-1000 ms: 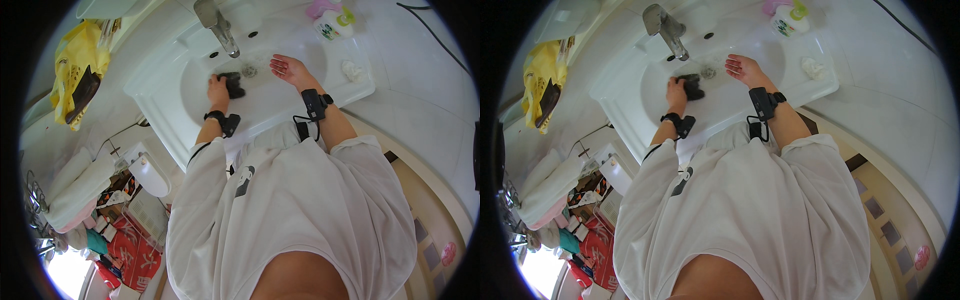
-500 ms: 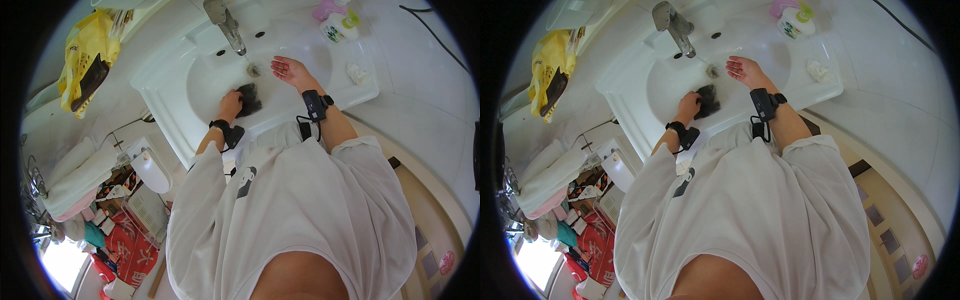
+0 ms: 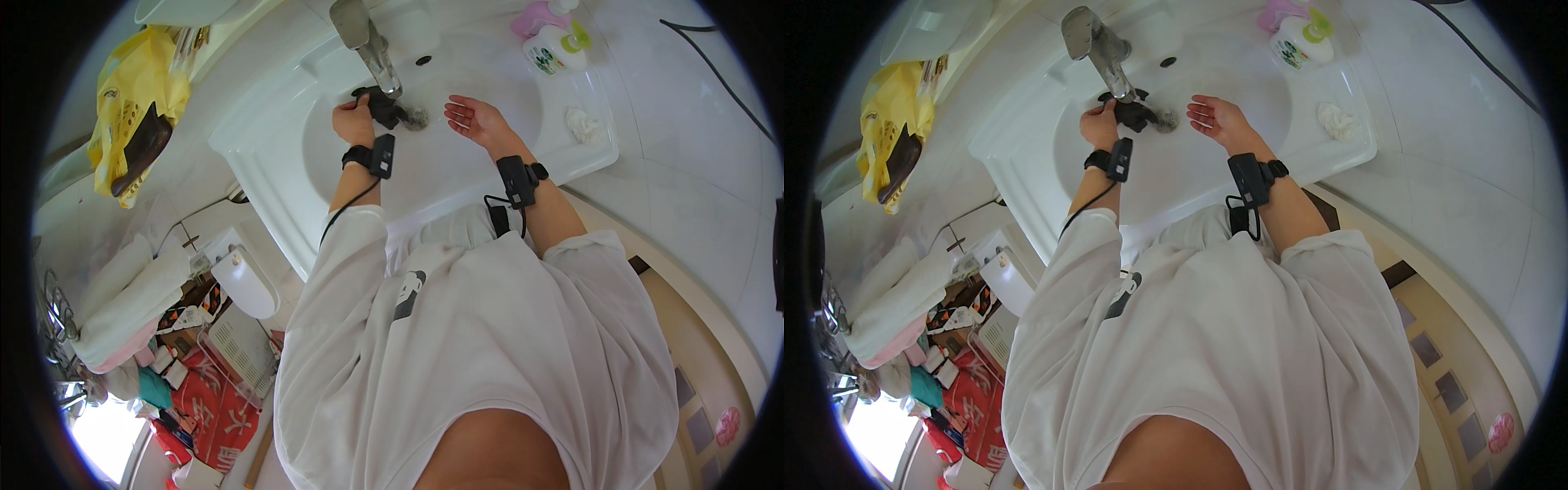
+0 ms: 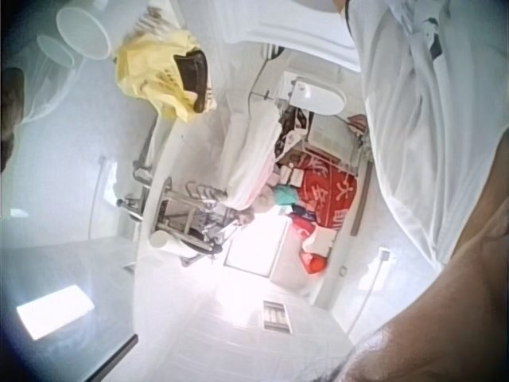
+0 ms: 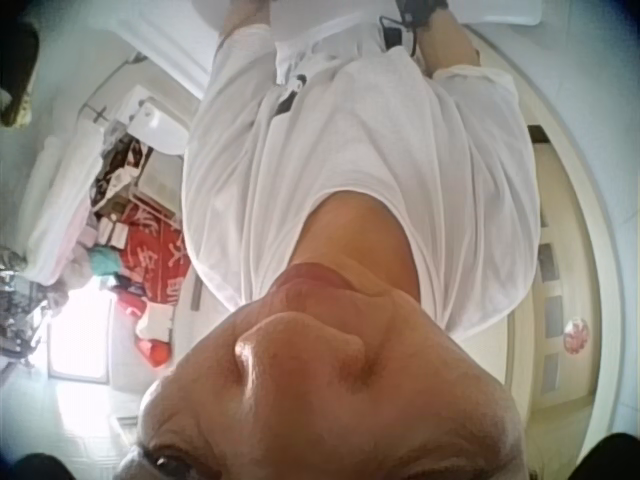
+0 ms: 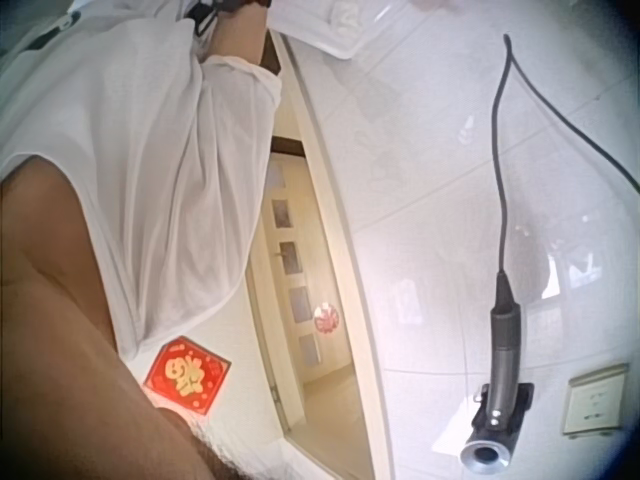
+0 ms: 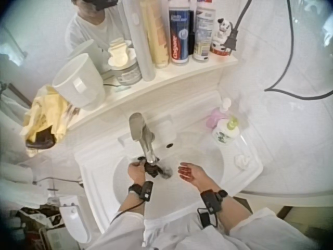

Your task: The person washes a black cloth in a bathroom sink, applying liquid soap, scrubbing it by hand, and rinsing it under the faucet.

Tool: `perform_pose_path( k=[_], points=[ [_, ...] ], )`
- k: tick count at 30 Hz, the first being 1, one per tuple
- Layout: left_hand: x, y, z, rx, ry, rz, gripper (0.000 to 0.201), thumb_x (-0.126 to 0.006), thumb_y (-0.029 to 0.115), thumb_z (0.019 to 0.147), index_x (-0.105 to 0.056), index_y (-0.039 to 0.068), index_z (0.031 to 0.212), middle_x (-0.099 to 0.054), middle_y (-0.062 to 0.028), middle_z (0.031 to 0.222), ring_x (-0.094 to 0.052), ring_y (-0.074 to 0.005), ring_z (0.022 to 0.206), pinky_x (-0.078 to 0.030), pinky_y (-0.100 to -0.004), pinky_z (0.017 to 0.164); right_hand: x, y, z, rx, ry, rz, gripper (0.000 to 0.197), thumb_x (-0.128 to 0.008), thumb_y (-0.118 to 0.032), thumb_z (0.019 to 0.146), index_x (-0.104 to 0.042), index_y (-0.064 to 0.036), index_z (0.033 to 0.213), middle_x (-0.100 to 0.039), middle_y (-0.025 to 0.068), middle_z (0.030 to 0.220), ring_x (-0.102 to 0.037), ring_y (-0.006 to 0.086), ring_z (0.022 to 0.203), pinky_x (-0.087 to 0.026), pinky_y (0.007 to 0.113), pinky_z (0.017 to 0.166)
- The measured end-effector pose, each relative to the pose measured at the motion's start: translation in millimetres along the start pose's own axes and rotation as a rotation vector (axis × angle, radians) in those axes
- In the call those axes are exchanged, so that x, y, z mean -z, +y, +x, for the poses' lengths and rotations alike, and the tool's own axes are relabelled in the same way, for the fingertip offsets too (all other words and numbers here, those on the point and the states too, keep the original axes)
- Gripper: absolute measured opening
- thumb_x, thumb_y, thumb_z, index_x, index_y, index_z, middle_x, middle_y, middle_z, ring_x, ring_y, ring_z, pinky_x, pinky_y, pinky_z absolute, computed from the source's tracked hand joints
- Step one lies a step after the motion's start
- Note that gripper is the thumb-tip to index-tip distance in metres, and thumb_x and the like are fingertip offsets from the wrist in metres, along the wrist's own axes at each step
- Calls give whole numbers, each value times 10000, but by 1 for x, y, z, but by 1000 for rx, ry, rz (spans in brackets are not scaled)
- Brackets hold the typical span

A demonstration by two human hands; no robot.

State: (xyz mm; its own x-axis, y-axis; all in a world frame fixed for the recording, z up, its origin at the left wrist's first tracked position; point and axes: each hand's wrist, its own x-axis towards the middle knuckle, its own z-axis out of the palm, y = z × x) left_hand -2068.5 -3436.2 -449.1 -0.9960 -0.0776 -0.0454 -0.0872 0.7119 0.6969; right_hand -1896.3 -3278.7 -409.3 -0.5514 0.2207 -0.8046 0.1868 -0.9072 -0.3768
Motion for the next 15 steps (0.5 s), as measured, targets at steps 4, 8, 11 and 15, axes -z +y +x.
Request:
perform_pose_path(
  k=[4,8,11,15],
  points=[
    [-4,-17,15,91,-68,-44,324,-782,229,559,-548,19,635,-588,-124,642,-571,-287,606,-461,-359,598,1,-5,-2,20,-10,-16,242,-428,-149,870,-542,-37,1051,-589,104,969,-557,209,913,-451,331,802],
    [-4,-25,15,120,-27,-48,291,-777,187,560,-548,23,635,-585,-112,632,-571,-265,601,-460,-348,586,1,-4,-3,45,-26,-19,243,-418,-148,864,-544,-24,1031,-581,111,952,-558,221,894,-456,339,788],
    [-11,-13,6,7,-19,-83,279,-776,173,560,-552,23,632,-584,-105,628,-565,-255,582,-457,-336,571,-8,1,-1,19,-26,-34,240,-419,-147,864,-546,-24,1026,-581,111,948,-558,221,891,-455,340,790],
    [-18,-1,4,84,-32,-125,275,-784,184,571,-572,14,616,-596,-94,610,-559,-207,536,-454,-310,552,-17,0,-4,18,-51,-44,238,-425,-152,863,-546,-23,1023,-582,110,943,-560,219,887,-456,340,789]
  ],
)
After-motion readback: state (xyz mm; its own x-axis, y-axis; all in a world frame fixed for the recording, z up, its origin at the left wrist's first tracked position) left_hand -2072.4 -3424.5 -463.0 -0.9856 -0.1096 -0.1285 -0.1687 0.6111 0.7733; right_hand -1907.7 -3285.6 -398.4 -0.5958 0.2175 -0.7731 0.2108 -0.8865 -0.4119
